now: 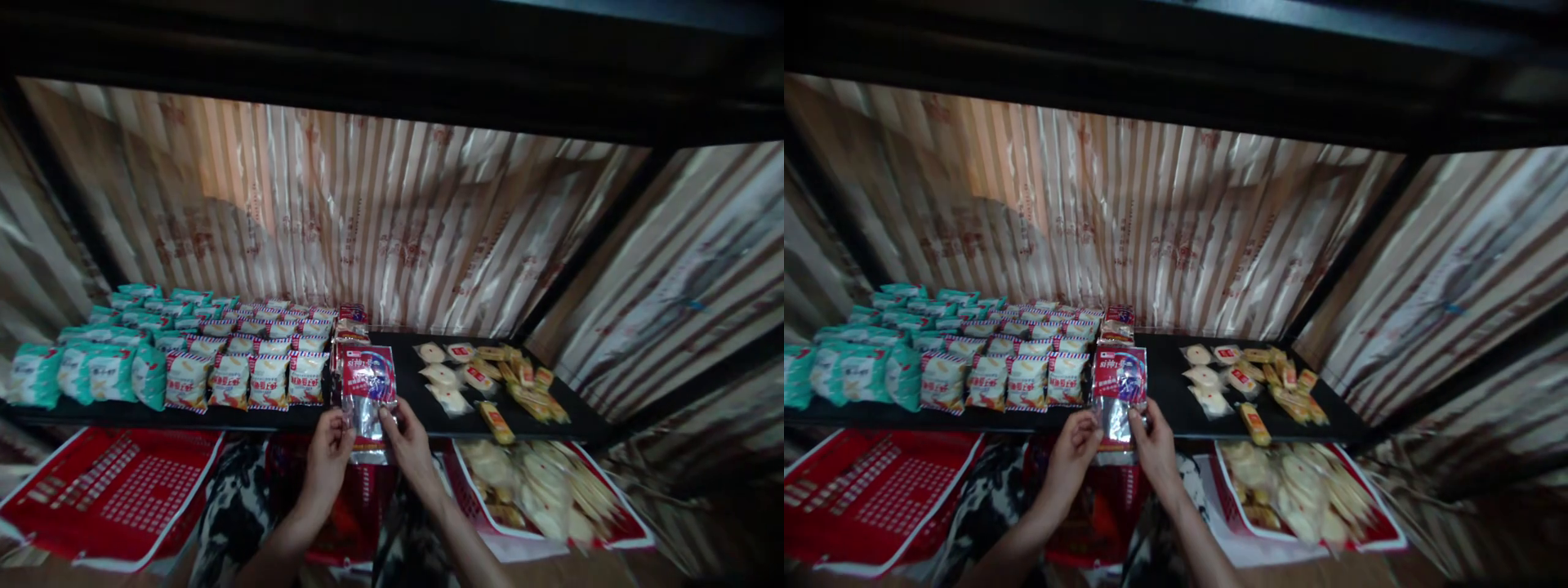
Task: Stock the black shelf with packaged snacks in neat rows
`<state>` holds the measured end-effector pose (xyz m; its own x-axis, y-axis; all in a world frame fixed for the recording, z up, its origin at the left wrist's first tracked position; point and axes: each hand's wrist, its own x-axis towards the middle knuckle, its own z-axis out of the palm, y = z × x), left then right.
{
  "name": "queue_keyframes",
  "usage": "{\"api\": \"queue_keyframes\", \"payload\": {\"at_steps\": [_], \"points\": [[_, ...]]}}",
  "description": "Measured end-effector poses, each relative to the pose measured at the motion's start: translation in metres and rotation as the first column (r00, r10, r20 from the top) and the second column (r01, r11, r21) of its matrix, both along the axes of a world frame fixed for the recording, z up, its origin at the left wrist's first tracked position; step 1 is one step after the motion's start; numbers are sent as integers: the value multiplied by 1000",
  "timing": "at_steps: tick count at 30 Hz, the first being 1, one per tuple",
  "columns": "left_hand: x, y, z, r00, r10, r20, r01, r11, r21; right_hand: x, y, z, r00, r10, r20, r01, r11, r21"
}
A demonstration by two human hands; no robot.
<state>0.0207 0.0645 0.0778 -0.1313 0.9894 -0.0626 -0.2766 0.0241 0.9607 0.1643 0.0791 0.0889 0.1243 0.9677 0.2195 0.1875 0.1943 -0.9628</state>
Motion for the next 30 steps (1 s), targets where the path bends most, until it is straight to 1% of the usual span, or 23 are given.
{"api": "queue_keyframes", "payload": {"at_steps": [2,4,7,10,13,17,20,23,26,30], "points": [[10,14,8,1000,-16,1,16,1000,15,7,16,3,997,-54,-46,54,999,-4],[19,26,13,1000,6,-28,-5,999,32,13,33,5,993,-103,-57,102,995,-21],[32,41,18,992,62,-107,-48,990,135,21,60,5,988,-153,-27,153,988,-24],[43,55,25,979,87,-186,-45,975,219,23,88,5,991,-130,-22,130,992,-3],[49,74,33,965,124,-230,-70,971,227,22,117,9,996,-88,3,88,996,4],[51,105,39,948,177,-266,-118,968,221,20,154,12,981,-113,158,112,994,13],[51,126,39,938,180,-297,-126,973,191,18,176,9,941,-132,311,141,990,-5],[50,139,34,941,179,-286,-134,976,169,15,189,4,886,-149,439,175,984,-18],[49,145,27,936,172,-307,-126,979,163,11,196,0,830,-148,538,188,982,-20],[50,149,14,894,179,-411,-107,976,192,8,200,-2,773,-141,618,210,977,-39]]}}
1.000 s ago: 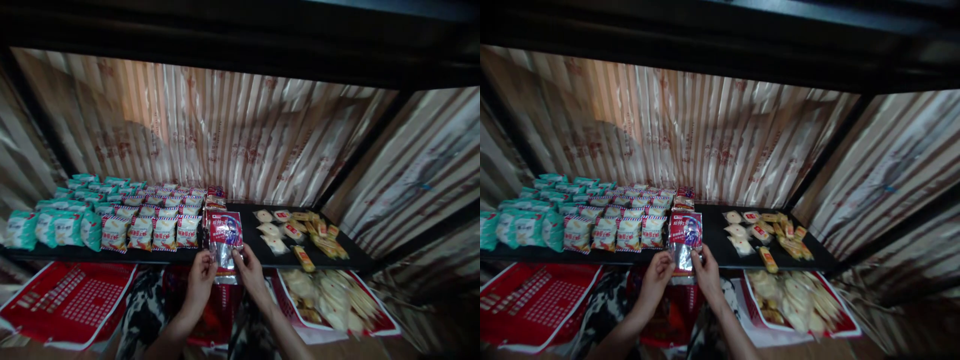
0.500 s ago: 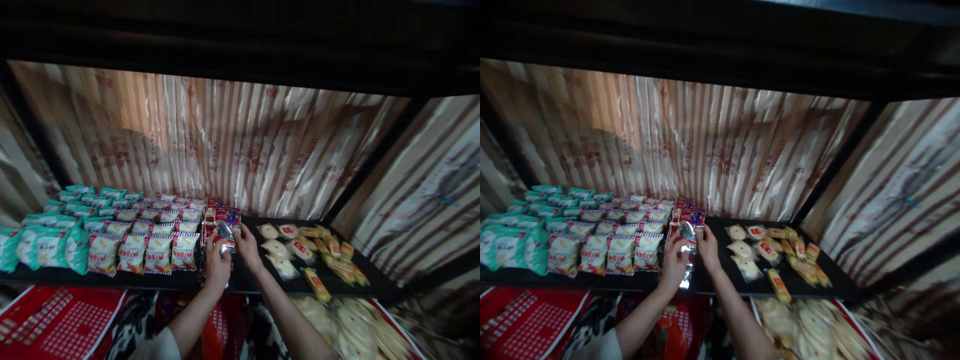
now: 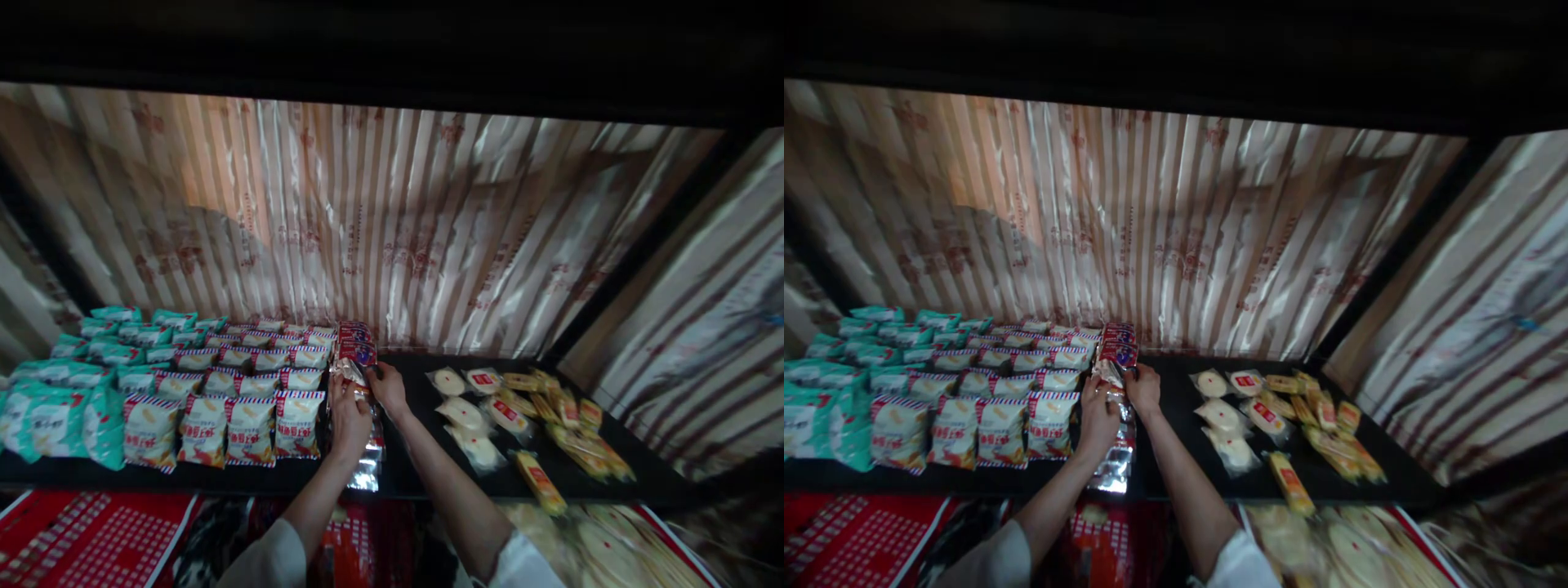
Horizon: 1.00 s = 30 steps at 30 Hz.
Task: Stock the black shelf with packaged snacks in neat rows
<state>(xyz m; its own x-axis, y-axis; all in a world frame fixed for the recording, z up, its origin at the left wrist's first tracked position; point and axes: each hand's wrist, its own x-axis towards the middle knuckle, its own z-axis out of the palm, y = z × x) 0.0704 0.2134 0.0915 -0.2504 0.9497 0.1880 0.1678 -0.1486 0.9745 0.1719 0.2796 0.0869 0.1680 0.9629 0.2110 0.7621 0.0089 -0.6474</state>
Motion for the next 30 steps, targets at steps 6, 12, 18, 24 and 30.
{"api": "queue_keyframes", "payload": {"at_steps": [6,12,18,24,30], "points": [[2,2,-10,973,22,-228,-22,1000,3,-3,2,-4,995,-51,81,54,998,-35],[4,-2,-17,851,54,-522,-51,999,20,-7,1,-5,996,-49,77,53,997,-59],[3,-2,-20,779,70,-623,-74,997,20,-8,5,-9,996,-27,81,26,1000,3],[2,-3,-18,729,36,-683,-50,999,-1,-7,6,-11,999,4,34,-5,998,56],[2,-13,-15,719,50,-693,26,995,99,-1,-10,-15,991,-69,-113,84,987,138]]}}
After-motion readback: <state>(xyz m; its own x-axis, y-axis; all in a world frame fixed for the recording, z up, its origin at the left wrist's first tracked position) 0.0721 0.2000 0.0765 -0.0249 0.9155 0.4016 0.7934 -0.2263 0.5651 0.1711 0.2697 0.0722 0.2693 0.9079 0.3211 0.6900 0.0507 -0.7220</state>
